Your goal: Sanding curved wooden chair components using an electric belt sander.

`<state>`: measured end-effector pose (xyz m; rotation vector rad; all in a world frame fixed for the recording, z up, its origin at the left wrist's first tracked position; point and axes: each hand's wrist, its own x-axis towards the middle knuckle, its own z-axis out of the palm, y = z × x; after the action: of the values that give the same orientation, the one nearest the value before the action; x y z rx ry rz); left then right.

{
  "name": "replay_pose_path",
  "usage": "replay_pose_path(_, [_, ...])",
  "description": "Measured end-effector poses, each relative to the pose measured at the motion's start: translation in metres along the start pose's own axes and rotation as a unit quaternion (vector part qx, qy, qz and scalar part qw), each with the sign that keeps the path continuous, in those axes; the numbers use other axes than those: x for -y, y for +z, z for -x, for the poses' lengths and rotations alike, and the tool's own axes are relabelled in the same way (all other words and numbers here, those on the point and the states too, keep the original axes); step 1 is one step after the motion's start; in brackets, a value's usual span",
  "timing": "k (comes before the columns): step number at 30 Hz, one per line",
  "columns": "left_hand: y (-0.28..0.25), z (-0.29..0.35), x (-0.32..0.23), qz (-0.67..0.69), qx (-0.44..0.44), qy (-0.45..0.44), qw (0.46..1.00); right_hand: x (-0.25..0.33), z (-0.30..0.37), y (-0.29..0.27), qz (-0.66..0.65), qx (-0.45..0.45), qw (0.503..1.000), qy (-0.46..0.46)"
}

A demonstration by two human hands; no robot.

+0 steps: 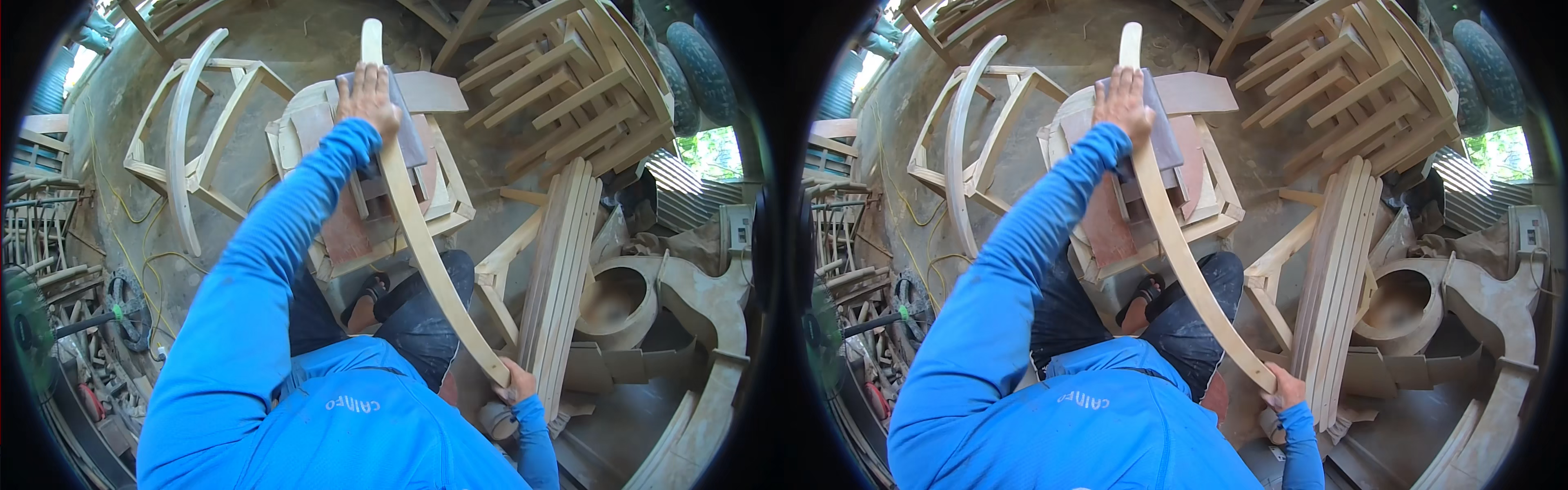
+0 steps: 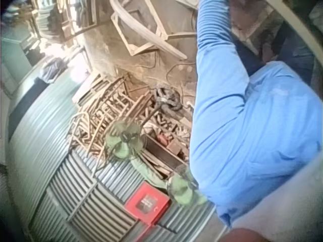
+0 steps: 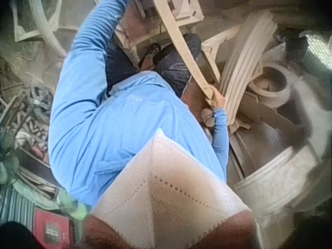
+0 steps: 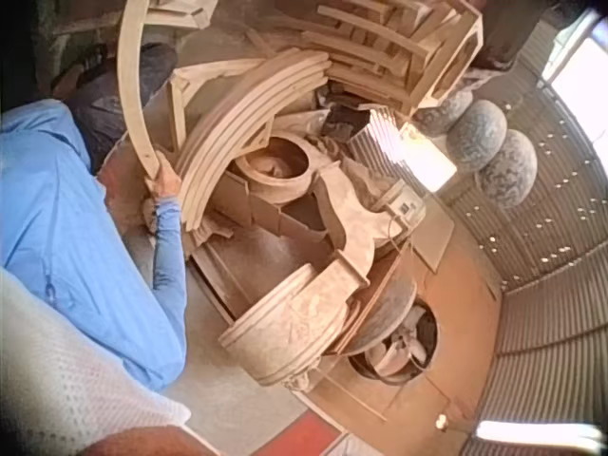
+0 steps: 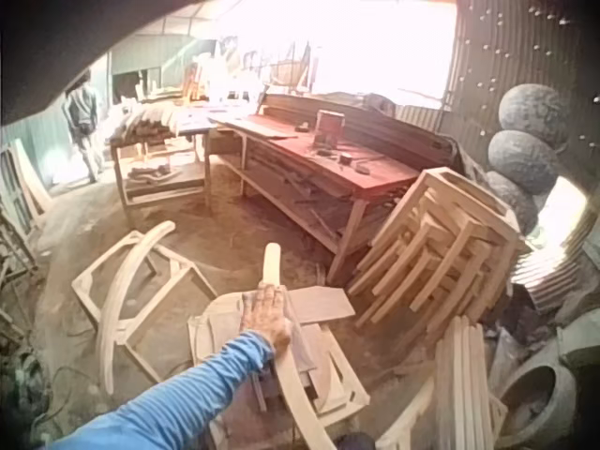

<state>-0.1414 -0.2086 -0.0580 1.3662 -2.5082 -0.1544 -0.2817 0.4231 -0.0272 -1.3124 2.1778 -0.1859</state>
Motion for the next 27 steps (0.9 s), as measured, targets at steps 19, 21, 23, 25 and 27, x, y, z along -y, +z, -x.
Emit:
replay_pose_path(19, [0.011,-0.307,0.153,0.037,-0.037,0.034,0.998,0.164,-0.272,-0.039,0.114,-0.226,0.964,-0.084])
replay_pose_path(21, [0.013,-0.316,0.162,0.011,-0.021,0.037,0.999,0.161,-0.279,-0.04,0.106,-0.221,0.965,-0.091])
replay_pose_path(23, [0.024,-0.306,0.161,0.01,-0.027,0.045,0.999,0.151,-0.272,-0.041,0.097,-0.234,0.962,-0.108])
replay_pose_path(25, [0.027,-0.29,0.159,0.021,-0.019,0.041,0.999,0.139,-0.261,-0.04,0.098,-0.223,0.963,-0.114])
replay_pose_path(27, [0.023,-0.25,0.15,0.116,-0.044,0.123,0.985,0.119,-0.239,-0.039,0.117,-0.211,0.965,-0.101])
